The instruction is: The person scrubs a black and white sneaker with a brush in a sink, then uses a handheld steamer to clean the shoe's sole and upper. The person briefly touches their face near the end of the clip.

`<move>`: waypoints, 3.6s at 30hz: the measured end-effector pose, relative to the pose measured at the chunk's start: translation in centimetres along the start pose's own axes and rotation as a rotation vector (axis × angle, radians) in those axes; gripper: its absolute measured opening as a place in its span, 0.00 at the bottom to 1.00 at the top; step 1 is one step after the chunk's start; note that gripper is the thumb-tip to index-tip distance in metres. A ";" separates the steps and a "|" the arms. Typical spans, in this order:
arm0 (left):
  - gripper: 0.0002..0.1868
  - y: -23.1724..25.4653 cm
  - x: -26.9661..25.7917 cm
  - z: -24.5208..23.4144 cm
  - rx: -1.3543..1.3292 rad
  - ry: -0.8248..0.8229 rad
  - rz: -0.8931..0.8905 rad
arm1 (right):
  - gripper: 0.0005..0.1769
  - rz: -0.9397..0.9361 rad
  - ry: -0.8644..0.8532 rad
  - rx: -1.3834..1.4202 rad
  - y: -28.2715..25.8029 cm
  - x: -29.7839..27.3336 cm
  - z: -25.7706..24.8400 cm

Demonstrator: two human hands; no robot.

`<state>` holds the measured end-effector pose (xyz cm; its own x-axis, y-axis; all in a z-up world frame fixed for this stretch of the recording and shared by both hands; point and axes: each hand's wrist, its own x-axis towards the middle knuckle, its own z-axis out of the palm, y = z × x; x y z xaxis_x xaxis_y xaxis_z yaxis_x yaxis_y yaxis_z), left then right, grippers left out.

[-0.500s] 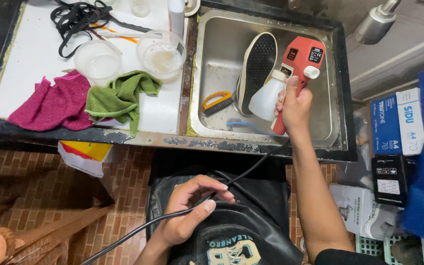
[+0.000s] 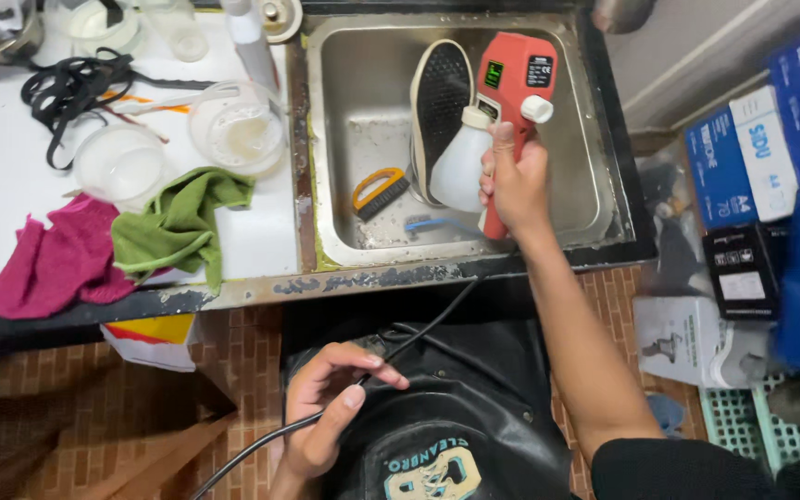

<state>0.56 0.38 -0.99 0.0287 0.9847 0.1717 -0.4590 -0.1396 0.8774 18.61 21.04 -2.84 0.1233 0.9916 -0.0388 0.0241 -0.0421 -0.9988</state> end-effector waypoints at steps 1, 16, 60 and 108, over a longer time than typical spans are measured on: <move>0.12 -0.2 0.0 0.2 0.002 -0.017 -0.014 | 0.27 0.006 0.020 0.006 0.0 0.0 -0.1; 0.12 -1.4 0.6 0.8 -0.096 0.032 0.102 | 0.25 0.047 -0.036 -0.070 -0.5 1.1 0.1; 0.13 0.5 -0.5 0.6 -0.100 -0.069 0.024 | 0.19 0.138 -0.340 -0.422 -2.4 -1.0 0.1; 0.13 0.6 -0.5 0.3 -0.134 -0.035 0.057 | 0.27 0.181 -0.210 -0.339 -3.2 -0.9 -0.7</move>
<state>0.50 -0.25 -0.42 0.0291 0.9710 0.2374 -0.5751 -0.1780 0.7985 19.13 20.16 0.41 -0.0485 0.9664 -0.2525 0.3495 -0.2204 -0.9106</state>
